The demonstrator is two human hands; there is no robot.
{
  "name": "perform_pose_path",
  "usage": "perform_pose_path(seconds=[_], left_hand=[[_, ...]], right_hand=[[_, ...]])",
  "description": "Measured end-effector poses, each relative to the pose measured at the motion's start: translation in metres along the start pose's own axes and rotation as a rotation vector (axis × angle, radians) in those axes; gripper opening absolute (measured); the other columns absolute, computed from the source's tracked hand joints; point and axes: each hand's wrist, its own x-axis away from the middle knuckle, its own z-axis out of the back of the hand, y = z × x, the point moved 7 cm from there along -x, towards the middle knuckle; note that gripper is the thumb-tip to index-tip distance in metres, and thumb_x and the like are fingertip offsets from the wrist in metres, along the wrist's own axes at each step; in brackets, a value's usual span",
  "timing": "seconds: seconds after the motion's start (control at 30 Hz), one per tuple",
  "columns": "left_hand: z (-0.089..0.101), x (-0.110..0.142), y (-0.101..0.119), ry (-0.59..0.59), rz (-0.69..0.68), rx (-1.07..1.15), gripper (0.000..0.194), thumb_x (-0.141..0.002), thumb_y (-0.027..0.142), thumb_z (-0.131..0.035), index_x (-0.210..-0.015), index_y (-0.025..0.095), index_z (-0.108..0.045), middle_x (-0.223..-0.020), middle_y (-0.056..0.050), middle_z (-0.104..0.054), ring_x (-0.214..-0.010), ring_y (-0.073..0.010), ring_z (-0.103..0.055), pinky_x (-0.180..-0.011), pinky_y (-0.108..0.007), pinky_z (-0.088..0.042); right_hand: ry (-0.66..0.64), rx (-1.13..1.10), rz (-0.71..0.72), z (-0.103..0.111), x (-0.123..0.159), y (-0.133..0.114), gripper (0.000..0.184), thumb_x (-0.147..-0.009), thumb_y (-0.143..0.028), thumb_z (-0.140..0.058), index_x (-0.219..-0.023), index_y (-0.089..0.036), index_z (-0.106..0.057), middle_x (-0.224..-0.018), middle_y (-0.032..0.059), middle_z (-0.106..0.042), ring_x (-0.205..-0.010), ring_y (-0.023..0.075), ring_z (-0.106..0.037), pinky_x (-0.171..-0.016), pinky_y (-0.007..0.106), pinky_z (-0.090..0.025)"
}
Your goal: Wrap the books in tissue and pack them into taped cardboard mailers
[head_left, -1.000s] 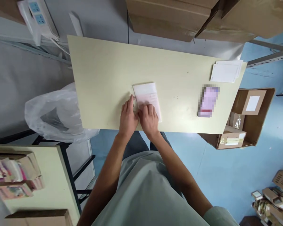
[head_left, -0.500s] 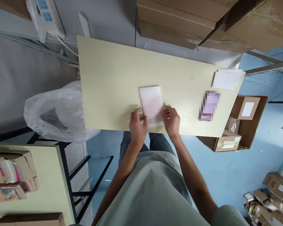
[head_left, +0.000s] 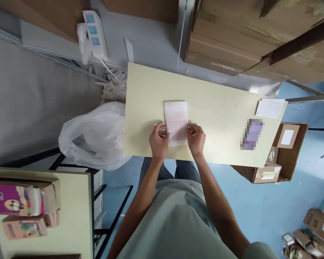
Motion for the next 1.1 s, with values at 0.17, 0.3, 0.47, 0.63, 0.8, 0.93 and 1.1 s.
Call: perform_pose_path(seconds=[0.17,0.3,0.47,0.63,0.8,0.93,1.1], left_hand=[[0.057,-0.076,0.012,0.028,-0.077,-0.065,0.061,-0.083,0.005,-0.070,-0.142,0.021,-0.063,-0.125,-0.009,-0.078,-0.077,-0.0131,-0.068,-0.080,-0.030,-0.059],[0.092,-0.124,0.013,0.049,-0.061,-0.074,0.065,-0.081,-0.002,-0.069,-0.142,0.017,-0.062,-0.122,-0.009,-0.079,-0.072,-0.0109,-0.063,-0.076,-0.029,-0.056],[0.102,-0.141,0.008,0.050,-0.085,-0.097,0.063,-0.080,-0.002,-0.071,-0.140,0.017,-0.064,-0.121,-0.009,-0.080,-0.070,-0.0117,-0.062,-0.078,-0.031,-0.056],[0.097,-0.131,0.017,0.113,-0.127,-0.202,0.058,-0.082,-0.003,-0.066,-0.135,0.021,-0.068,-0.127,-0.012,-0.078,-0.081,-0.0165,-0.069,-0.096,-0.038,-0.056],[0.114,-0.088,0.032,0.211,-0.075,-0.150,0.045,-0.087,0.012,-0.073,-0.131,0.015,-0.068,-0.131,-0.021,-0.073,-0.078,-0.0172,-0.068,-0.088,-0.036,-0.057],[0.145,-0.013,0.018,0.262,-0.024,-0.050,0.043,-0.088,0.030,-0.071,-0.129,0.018,-0.069,-0.124,-0.013,-0.078,-0.076,-0.0156,-0.068,-0.082,-0.033,-0.058],[0.179,0.100,-0.022,0.382,0.143,0.130,0.054,-0.083,0.053,-0.072,-0.123,0.017,-0.071,-0.110,-0.013,-0.080,-0.075,-0.0191,-0.070,-0.073,-0.034,-0.059]], right_hand=[[0.005,-0.044,-0.019,-0.063,-0.016,-0.056,0.023,-0.099,-0.025,-0.058,-0.114,-0.021,-0.074,-0.106,0.0080,-0.079,-0.086,0.0211,-0.073,-0.085,0.035,-0.057],[0.014,-0.033,-0.025,-0.101,-0.030,-0.098,0.023,-0.100,-0.022,-0.058,-0.117,-0.022,-0.073,-0.113,0.0092,-0.077,-0.092,0.0226,-0.073,-0.089,0.037,-0.056],[0.020,-0.001,-0.040,-0.115,-0.035,-0.116,0.024,-0.100,-0.019,-0.055,-0.117,-0.021,-0.073,-0.115,0.0108,-0.076,-0.096,0.0241,-0.075,-0.093,0.039,-0.054],[0.035,-0.048,-0.019,-0.110,-0.038,-0.112,0.019,-0.096,-0.019,-0.060,-0.110,-0.020,-0.073,-0.114,0.0112,-0.079,-0.098,0.0243,-0.075,-0.097,0.040,-0.053],[-0.067,-0.072,-0.011,-0.084,-0.020,-0.102,0.015,-0.092,-0.019,-0.062,-0.104,-0.020,-0.071,-0.105,0.0103,-0.083,-0.096,0.0226,-0.076,-0.097,0.037,-0.053],[-0.180,-0.066,0.066,-0.046,0.025,-0.079,0.020,-0.094,-0.032,-0.059,-0.103,-0.020,-0.072,-0.106,0.0114,-0.083,-0.089,0.0227,-0.076,-0.090,0.035,-0.055],[-0.344,-0.035,0.132,-0.002,0.069,-0.048,0.024,-0.087,-0.043,-0.060,-0.094,-0.023,-0.072,-0.097,0.0083,-0.083,-0.072,0.0215,-0.072,-0.077,0.034,-0.056]])
